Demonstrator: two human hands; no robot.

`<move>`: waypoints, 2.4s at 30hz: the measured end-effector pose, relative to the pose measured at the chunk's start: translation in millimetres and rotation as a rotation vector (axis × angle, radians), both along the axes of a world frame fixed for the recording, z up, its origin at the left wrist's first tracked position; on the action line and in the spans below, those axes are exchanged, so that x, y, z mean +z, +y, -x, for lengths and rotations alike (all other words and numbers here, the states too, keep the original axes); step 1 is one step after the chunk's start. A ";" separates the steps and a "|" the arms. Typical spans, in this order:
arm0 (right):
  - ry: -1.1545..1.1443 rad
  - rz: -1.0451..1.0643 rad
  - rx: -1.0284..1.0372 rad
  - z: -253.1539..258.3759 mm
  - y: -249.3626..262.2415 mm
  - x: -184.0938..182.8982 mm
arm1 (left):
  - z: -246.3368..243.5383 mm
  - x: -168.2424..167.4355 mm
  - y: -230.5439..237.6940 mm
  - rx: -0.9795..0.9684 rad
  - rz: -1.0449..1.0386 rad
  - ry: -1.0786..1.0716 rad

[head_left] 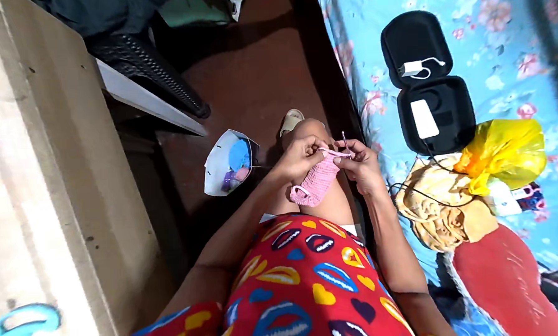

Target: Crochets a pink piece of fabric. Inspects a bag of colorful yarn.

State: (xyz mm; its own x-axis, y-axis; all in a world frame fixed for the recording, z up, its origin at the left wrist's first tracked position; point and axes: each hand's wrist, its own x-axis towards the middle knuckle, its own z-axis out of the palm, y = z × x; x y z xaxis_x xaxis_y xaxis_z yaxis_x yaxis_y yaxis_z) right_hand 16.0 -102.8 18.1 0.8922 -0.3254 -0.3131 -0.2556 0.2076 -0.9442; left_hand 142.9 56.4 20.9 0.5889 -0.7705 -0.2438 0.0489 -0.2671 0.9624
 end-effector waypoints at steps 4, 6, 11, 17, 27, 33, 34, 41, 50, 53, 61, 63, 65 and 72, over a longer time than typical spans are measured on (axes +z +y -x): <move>-0.083 0.179 -0.078 -7.0 -4.1 16.8 | -13.4 20.3 16.2 -0.290 -0.294 -0.153; -0.080 0.238 -0.081 -11.3 -8.3 20.1 | -18.4 38.0 24.6 -0.468 -0.394 -0.200; -0.079 0.142 0.032 -13.4 -2.1 17.1 | -10.7 45.5 24.5 -0.239 0.442 0.416; -0.113 -0.040 0.010 -5.1 -4.0 20.4 | -15.3 46.7 2.6 -0.128 -0.421 -0.556; -0.201 -0.245 -0.009 -4.2 0.7 31.0 | -11.6 30.8 -1.7 -0.094 0.557 0.294; -0.171 -0.108 -0.031 2.9 5.0 47.8 | 8.0 41.8 -18.7 0.085 0.443 0.233; -0.160 -0.041 -0.029 3.8 3.8 49.0 | 8.6 43.6 -19.6 0.106 0.430 0.254; -0.257 0.267 0.065 7.7 -14.2 43.7 | 13.4 49.5 -20.1 0.171 0.361 0.447; -0.409 0.499 0.201 15.0 -30.2 29.8 | 10.0 59.1 -11.6 0.209 0.319 0.441; -0.406 0.628 0.218 17.9 -33.6 32.5 | 9.1 60.7 -9.5 0.201 0.348 0.454; -0.465 0.963 0.188 21.1 -34.4 49.5 | 9.6 77.0 -7.1 0.195 0.394 0.359; -0.468 1.083 0.167 21.4 -31.7 54.7 | 10.3 80.1 -7.1 0.213 0.383 0.320; -0.450 1.169 0.148 22.7 -27.0 59.6 | 11.4 81.2 -6.6 0.233 0.384 0.286; -0.442 1.248 0.102 26.2 -17.6 63.1 | 16.7 83.8 -6.5 0.238 0.413 0.239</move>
